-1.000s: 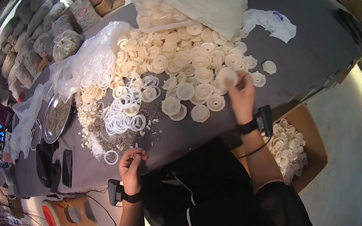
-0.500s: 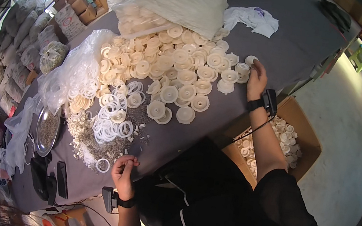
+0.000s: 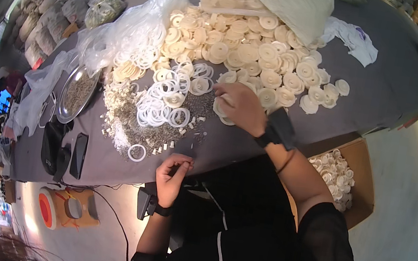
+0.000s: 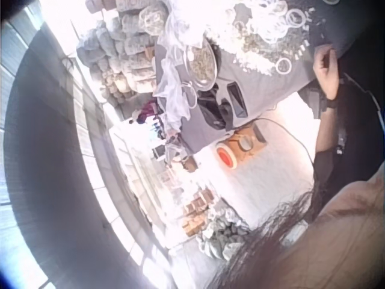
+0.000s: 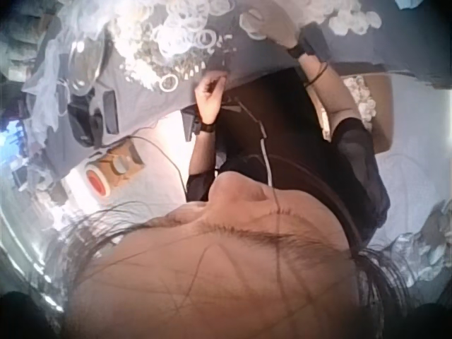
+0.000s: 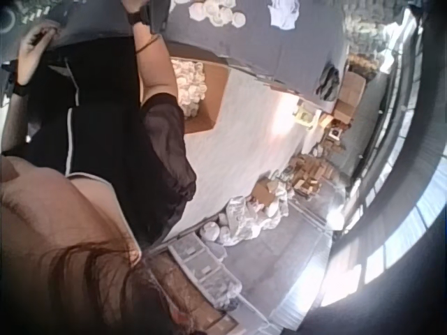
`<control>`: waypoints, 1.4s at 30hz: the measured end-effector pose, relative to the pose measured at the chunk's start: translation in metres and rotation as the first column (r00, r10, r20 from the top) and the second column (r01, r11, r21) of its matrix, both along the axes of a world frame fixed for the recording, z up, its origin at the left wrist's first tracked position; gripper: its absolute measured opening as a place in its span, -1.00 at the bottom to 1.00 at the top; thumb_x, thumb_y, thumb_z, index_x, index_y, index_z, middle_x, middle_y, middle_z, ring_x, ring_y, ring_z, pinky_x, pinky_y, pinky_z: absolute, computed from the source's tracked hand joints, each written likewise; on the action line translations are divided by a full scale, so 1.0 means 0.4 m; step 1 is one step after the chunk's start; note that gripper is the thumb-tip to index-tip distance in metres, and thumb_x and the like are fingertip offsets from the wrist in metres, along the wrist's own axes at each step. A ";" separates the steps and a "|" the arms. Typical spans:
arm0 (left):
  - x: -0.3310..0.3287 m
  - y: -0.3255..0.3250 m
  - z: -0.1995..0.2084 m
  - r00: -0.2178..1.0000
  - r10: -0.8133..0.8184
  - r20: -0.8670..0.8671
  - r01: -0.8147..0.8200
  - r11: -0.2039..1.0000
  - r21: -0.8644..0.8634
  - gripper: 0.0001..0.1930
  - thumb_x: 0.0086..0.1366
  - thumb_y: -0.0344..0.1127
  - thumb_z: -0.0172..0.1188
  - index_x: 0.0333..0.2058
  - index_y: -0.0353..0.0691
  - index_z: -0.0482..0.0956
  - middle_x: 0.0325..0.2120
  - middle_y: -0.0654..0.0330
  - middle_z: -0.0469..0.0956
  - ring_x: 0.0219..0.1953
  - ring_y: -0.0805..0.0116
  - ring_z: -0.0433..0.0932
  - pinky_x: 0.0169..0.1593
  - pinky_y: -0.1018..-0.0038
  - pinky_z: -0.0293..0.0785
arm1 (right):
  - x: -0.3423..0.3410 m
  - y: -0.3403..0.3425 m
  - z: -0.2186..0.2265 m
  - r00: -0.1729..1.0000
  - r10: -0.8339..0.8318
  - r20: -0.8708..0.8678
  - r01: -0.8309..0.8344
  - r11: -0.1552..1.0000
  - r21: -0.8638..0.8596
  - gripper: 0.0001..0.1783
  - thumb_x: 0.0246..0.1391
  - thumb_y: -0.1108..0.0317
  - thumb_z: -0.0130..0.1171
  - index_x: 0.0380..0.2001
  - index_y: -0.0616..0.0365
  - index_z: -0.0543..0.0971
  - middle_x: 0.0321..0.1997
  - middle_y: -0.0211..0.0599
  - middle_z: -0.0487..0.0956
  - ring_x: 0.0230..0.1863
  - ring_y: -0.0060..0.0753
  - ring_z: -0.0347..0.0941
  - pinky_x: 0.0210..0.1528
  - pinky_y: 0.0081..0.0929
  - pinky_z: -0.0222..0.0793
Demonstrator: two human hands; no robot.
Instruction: The person sorts and assembles white plastic ring components by hand at a workstation.
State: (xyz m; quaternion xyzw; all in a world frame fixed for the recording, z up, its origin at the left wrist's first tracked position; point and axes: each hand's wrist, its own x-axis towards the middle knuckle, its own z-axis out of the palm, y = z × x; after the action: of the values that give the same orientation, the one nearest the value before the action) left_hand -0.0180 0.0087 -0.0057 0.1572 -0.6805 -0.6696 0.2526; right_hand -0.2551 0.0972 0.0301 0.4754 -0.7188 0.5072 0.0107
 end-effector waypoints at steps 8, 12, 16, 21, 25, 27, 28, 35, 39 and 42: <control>0.079 -0.010 -0.025 0.996 0.090 0.006 -0.091 0.991 0.101 -0.89 0.18 -0.61 0.01 -0.33 -0.37 0.50 -0.42 0.24 0.47 -0.37 0.54 0.42 -0.24 0.64 0.33 | -0.059 -0.203 -0.062 0.898 0.086 -0.432 0.138 0.877 0.461 -0.83 -0.13 0.32 0.07 -0.44 0.08 0.58 -0.39 -0.27 0.54 -0.25 -0.20 0.39 -0.20 -0.32 0.35; 0.079 -0.014 -0.027 0.991 0.129 0.022 -0.131 0.979 0.153 -0.89 0.19 -0.60 0.00 -0.33 -0.37 0.50 -0.41 0.24 0.48 -0.36 0.54 0.43 -0.23 0.65 0.34 | -0.066 -0.246 -0.074 0.869 0.076 -0.488 0.241 0.798 0.553 -0.80 -0.14 0.37 0.07 -0.37 0.10 0.57 -0.36 -0.24 0.51 -0.24 -0.19 0.37 -0.18 -0.32 0.33; 0.063 -0.002 -0.024 0.990 0.142 -0.004 -0.140 0.979 0.147 -0.89 0.20 -0.59 0.00 -0.33 -0.39 0.50 -0.44 0.21 0.50 -0.38 0.51 0.45 -0.21 0.62 0.35 | -0.078 -0.260 -0.097 0.910 0.058 -0.410 0.201 0.804 0.560 -0.76 -0.15 0.35 0.07 -0.33 0.11 0.55 -0.32 -0.18 0.50 -0.20 -0.16 0.37 -0.16 -0.29 0.32; 0.062 -0.001 -0.036 0.992 0.128 0.020 -0.129 0.981 0.145 -0.89 0.20 -0.59 0.00 -0.33 -0.39 0.50 -0.44 0.21 0.50 -0.38 0.52 0.44 -0.21 0.62 0.35 | -0.088 -0.233 -0.085 0.972 0.158 -0.172 -0.049 0.858 0.511 -0.73 -0.22 0.37 0.10 -0.33 0.11 0.54 -0.23 -0.21 0.51 -0.16 -0.13 0.37 -0.10 -0.29 0.31; 0.059 -0.003 -0.044 0.992 0.121 0.025 -0.123 0.975 0.186 -0.89 0.20 -0.58 -0.01 -0.33 -0.39 0.50 -0.44 0.21 0.50 -0.38 0.53 0.44 -0.22 0.62 0.34 | -0.087 -0.228 -0.082 0.942 0.216 -0.259 -0.037 0.829 0.559 -0.63 -0.22 0.37 0.03 -0.22 0.05 0.53 -0.14 -0.19 0.50 -0.06 -0.12 0.38 -0.04 -0.25 0.31; 0.056 -0.005 -0.047 0.994 0.109 0.012 -0.109 0.978 0.178 -0.90 0.20 -0.56 0.03 -0.33 -0.35 0.51 -0.44 0.26 0.51 -0.38 0.55 0.45 -0.23 0.64 0.36 | -0.086 -0.237 -0.087 0.943 0.186 -0.275 -0.001 0.829 0.559 -0.64 -0.22 0.37 0.04 -0.24 0.10 0.55 -0.16 -0.20 0.53 -0.10 -0.14 0.41 -0.08 -0.31 0.33; 0.056 -0.005 -0.044 0.994 0.107 0.011 -0.108 0.978 0.176 -0.90 0.20 -0.56 0.03 -0.33 -0.35 0.51 -0.44 0.26 0.51 -0.38 0.55 0.45 -0.23 0.64 0.36 | -0.090 -0.237 -0.087 0.943 0.185 -0.275 0.000 0.830 0.557 -0.64 -0.22 0.37 0.04 -0.24 0.10 0.55 -0.16 -0.20 0.53 -0.10 -0.14 0.41 -0.08 -0.31 0.33; 0.061 -0.010 -0.034 0.992 0.125 0.005 -0.123 0.970 0.210 -0.89 0.21 -0.56 0.01 -0.30 -0.35 0.50 -0.42 0.25 0.50 -0.37 0.55 0.45 -0.22 0.63 0.37 | -0.083 -0.225 -0.051 0.974 0.072 0.213 -0.109 0.980 0.167 -0.70 -0.08 0.29 0.11 -0.26 0.23 0.55 -0.37 -0.22 0.58 -0.38 -0.28 0.48 -0.26 -0.44 0.37; 0.042 -0.019 -0.013 0.987 0.156 -0.025 -0.147 0.965 0.218 -0.85 0.22 -0.56 0.00 -0.23 -0.36 0.47 -0.37 0.24 0.49 -0.37 0.55 0.44 -0.21 0.63 0.37 | -0.053 -0.215 -0.017 0.786 0.118 0.607 -0.085 0.993 -0.083 -0.69 0.04 0.27 0.09 -0.26 0.32 0.54 -0.47 -0.38 0.56 -0.49 -0.58 0.41 -0.39 -0.60 0.34; 0.010 -0.039 0.006 0.974 0.208 -0.091 -0.187 0.963 0.195 -0.79 0.23 -0.55 -0.01 -0.15 -0.39 0.43 -0.32 0.22 0.49 -0.37 0.55 0.44 -0.21 0.63 0.37 | -0.011 -0.184 0.004 0.560 0.275 0.781 -0.265 0.953 -0.146 -0.72 0.06 0.27 0.08 -0.22 0.22 0.53 -0.48 -0.56 0.51 -0.50 -0.77 0.33 -0.49 -0.80 0.21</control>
State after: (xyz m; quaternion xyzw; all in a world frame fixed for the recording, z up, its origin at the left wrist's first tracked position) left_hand -0.0141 -0.0068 -0.0032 0.2096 -0.5812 -0.7090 0.3399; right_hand -0.2597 0.0234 0.0318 0.3048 -0.5638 0.6646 -0.3841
